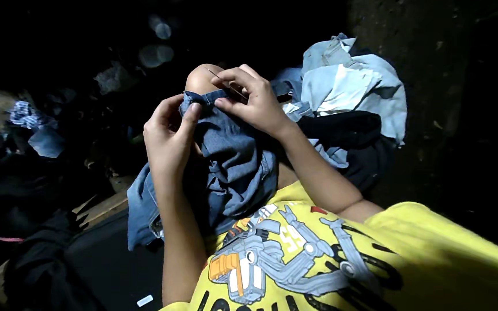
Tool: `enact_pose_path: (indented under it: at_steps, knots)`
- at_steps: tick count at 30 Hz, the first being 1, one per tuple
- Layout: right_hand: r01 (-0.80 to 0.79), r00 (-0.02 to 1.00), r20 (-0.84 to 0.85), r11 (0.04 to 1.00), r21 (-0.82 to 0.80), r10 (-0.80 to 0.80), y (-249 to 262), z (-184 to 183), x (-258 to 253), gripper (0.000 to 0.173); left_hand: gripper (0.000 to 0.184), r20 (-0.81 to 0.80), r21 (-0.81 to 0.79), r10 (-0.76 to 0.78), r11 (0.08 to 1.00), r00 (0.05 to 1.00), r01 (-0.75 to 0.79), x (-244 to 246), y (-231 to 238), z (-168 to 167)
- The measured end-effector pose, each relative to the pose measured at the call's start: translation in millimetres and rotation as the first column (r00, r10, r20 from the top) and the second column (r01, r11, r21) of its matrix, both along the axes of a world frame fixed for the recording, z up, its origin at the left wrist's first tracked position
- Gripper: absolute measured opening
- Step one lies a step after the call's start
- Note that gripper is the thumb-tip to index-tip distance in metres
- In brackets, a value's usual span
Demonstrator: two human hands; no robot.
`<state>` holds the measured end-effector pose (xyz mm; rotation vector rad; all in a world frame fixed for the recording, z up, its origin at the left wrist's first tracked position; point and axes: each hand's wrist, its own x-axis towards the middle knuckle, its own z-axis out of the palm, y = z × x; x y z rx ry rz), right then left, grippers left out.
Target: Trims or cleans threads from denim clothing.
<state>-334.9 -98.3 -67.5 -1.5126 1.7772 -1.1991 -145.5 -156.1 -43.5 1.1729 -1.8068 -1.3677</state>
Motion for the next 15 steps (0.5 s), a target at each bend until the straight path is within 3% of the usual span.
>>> enact_pose_path:
  at_steps: [3, 7, 11, 15]
  knots:
    - [0.036, 0.999, 0.013, 0.999, -0.013, -0.036, 3, -6, 0, 0.017, 0.014, -0.069, -0.006, 0.004, 1.0, 0.998, -0.004, -1, -3, -4]
    - [0.053, 0.991, 0.12, 0.996, 0.067, -0.061, 1, -2, 0, 0.014, 0.011, -0.152, 0.102, 0.07, 0.993, 0.986, -0.055, -4, 0, -9]
    - [0.094, 0.987, 0.135, 0.996, -0.005, -0.092, 2, 2, -3, 0.035, 0.019, -0.125, 0.109, 0.063, 0.993, 0.99, -0.05, -6, 0, -7]
    - [-0.032, 0.994, 0.108, 0.999, -0.012, 0.033, 14, 9, -4, 0.061, 0.026, 0.059, -0.08, -0.004, 0.997, 0.998, 0.009, -8, 1, -1]
